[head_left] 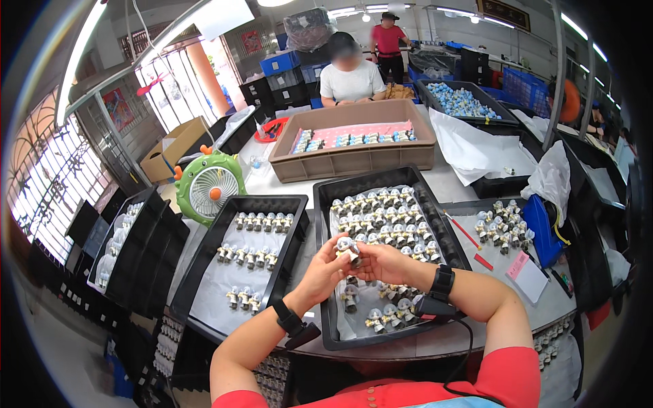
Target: Inspecting and organizing small astronaut figurines on trays.
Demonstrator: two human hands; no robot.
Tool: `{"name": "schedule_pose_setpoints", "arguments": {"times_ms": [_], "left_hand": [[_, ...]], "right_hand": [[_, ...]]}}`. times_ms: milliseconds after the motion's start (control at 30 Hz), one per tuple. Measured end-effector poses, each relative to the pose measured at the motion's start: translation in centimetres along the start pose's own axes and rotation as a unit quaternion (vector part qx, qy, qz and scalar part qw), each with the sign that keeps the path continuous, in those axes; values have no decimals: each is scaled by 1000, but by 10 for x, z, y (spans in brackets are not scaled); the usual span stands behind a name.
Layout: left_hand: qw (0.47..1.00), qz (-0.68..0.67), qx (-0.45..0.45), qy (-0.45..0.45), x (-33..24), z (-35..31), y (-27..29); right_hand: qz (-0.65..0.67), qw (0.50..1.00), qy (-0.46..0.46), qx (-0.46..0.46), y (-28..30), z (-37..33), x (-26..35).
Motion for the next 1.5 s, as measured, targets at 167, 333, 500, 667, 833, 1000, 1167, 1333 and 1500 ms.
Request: {"name": "schedule_pose_setpoints", "arguments": {"times_ms": [167, 333, 500, 667, 833, 1000, 1167, 1333, 1500], "left_hand": [[1000, 4, 13, -5, -4, -1, -3], [1000, -9, 8, -16, -2, -1, -1], [1000, -21, 14, -20, -2, -2, -2], [1000, 0, 3, -6, -5, -3, -4], [997, 66, 13, 31, -13, -7, -1], [998, 49, 24, 24, -15, -7, 3], [999, 16, 30, 14, -13, -3, 5], [1000, 18, 6, 14, -12, 1, 2], [1000, 20, 5, 2, -12, -7, -3]], "right_hand": [[-12, 1000, 11, -3, -1, 1, 3], [-20, 1000, 6, 11, -2, 0, 3], [-10, 999, 19, 27, -5, 0, 4], [-24, 1000, 9, 1, -2, -1, 2], [-46, 999, -19, 8, -5, 0, -4], [-63, 998, -5, 16, -7, 0, 2], [-62, 998, -2, 11, -6, 1, 7], [-54, 998, 7, -8, -6, -1, 9], [-58, 998, 0, 6, -10, -3, 3]]}}
Point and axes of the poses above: each hand's wrist, its own z-axis towards the middle knuckle, its own y-axis out of the back of the hand, x = y × z, the point moved 6 cm from there along z, towards the middle knuckle, and after that the axes turned 2 degrees about x, right-handed, at the moved point
